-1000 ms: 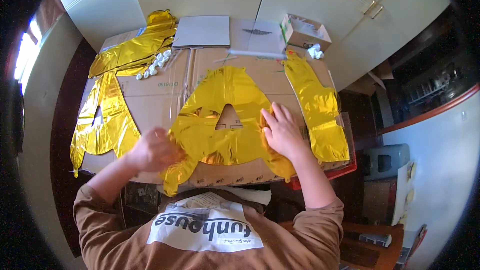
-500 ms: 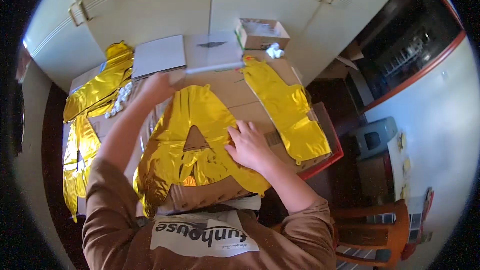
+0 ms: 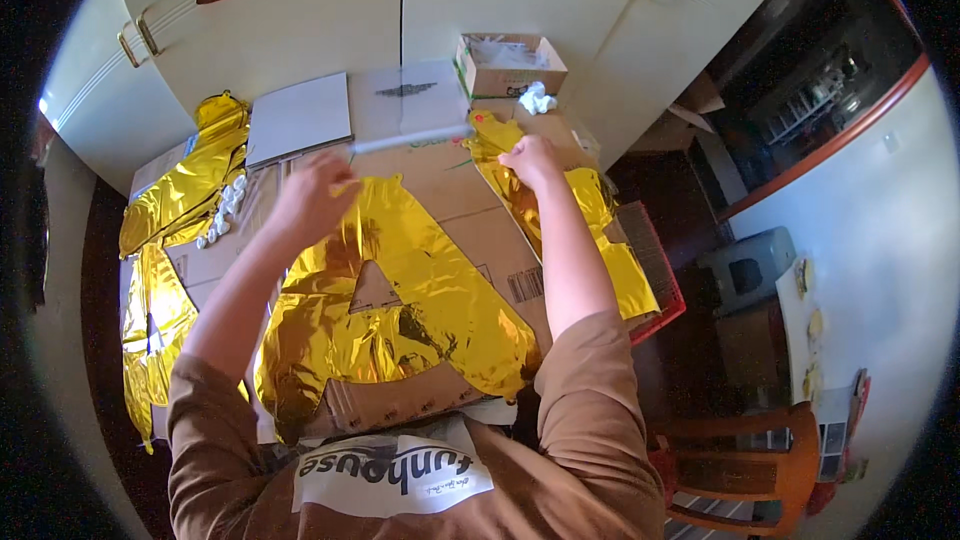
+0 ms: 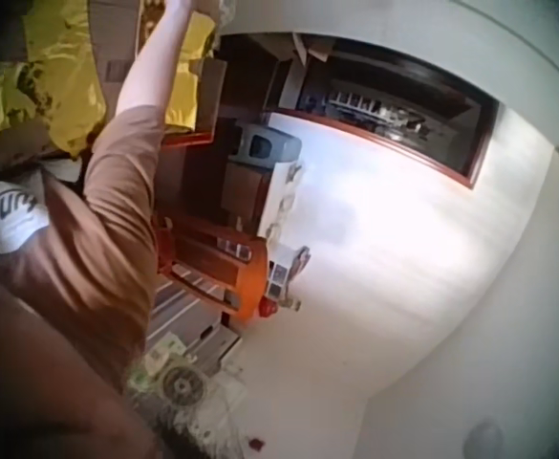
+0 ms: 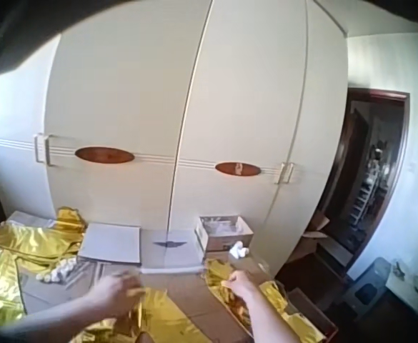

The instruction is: The recorder is folding gold foil balloons into packages.

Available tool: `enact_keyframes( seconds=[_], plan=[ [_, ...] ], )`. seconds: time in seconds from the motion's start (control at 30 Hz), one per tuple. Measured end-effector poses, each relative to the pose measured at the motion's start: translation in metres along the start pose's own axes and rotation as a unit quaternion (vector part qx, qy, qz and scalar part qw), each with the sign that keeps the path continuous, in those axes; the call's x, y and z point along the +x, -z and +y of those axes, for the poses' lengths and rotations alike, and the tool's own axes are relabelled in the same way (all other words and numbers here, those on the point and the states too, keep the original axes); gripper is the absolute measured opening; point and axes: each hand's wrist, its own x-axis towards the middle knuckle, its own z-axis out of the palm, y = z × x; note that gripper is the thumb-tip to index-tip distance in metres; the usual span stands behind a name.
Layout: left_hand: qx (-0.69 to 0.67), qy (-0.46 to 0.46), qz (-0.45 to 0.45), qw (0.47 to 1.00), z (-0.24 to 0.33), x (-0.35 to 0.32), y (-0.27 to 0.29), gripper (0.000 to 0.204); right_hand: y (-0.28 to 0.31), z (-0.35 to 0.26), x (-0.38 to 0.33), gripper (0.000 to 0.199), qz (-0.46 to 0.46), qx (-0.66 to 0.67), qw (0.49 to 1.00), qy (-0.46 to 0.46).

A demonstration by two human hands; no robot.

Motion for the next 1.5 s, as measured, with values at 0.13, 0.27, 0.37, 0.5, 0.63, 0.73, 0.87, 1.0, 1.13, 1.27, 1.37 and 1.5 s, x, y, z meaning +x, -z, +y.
enact_keyframes(
  seconds=[0.13, 0.27, 0.37, 0.5, 0.63, 0.73, 0.87, 1.0, 1.13, 1.27, 1.37, 1.5],
  plan=[
    [-0.107, -0.055, -0.049, 0.992, 0.035, 0.049, -0.076, 0.017, 0.003, 0.002, -0.013, 0.027, 0.033, 0.073, 0.997, 0.017],
    [-0.089, -0.188, 0.017, 0.978, 0.053, 0.096, -0.162, 0.02, 0.003, 0.008, -0.017, 0.023, 0.066, 0.103, 0.99, 0.073],
    [0.009, -0.158, -0.024, 0.987, 0.069, 0.101, -0.188, 0.028, 0.006, 0.032, -0.026, 0.02, 0.081, 0.19, 0.974, 0.094],
    [0.046, -0.147, -0.069, 0.986, 0.069, 0.1, -0.195, 0.037, 0.044, 0.074, -0.056, 0.017, 0.248, 0.45, 0.853, 0.088],
    [0.101, -0.127, -0.134, 0.978, 0.083, 0.097, -0.172, 0.065, 0.159, 0.107, -0.153, 0.042, 0.296, 0.717, 0.617, 0.135],
    [0.169, -0.115, -0.177, 0.963, 0.106, 0.093, -0.158, 0.087, 0.227, 0.114, -0.25, 0.047, 0.543, 0.588, 0.599, 0.029],
    [0.166, -0.105, -0.184, 0.963, 0.109, 0.094, -0.168, 0.099, 0.295, 0.091, -0.346, 0.04, 0.728, 0.303, 0.615, 0.029],
    [0.085, -0.114, -0.093, 0.985, 0.105, 0.084, -0.166, 0.088, 0.317, 0.03, -0.345, 0.033, 0.704, 0.075, 0.699, 0.101],
    [-0.346, 0.038, -0.035, 0.937, 0.119, 0.043, -0.128, 0.071, 0.235, -0.065, -0.261, 0.026, 0.5, 0.045, 0.833, 0.234],
    [-0.774, 0.104, -0.11, 0.614, 0.163, -0.065, -0.055, 0.074, 0.089, -0.163, -0.173, 0.019, 0.34, 0.297, 0.855, 0.255],
    [-0.775, 0.139, -0.143, 0.599, 0.127, -0.09, -0.026, 0.049, 0.008, -0.21, -0.127, 0.019, 0.358, 0.181, 0.876, 0.269],
    [-0.561, 0.298, -0.154, 0.757, 0.073, -0.151, 0.007, 0.036, -0.089, -0.239, -0.095, 0.016, 0.31, 0.036, 0.922, 0.227]
  ],
)
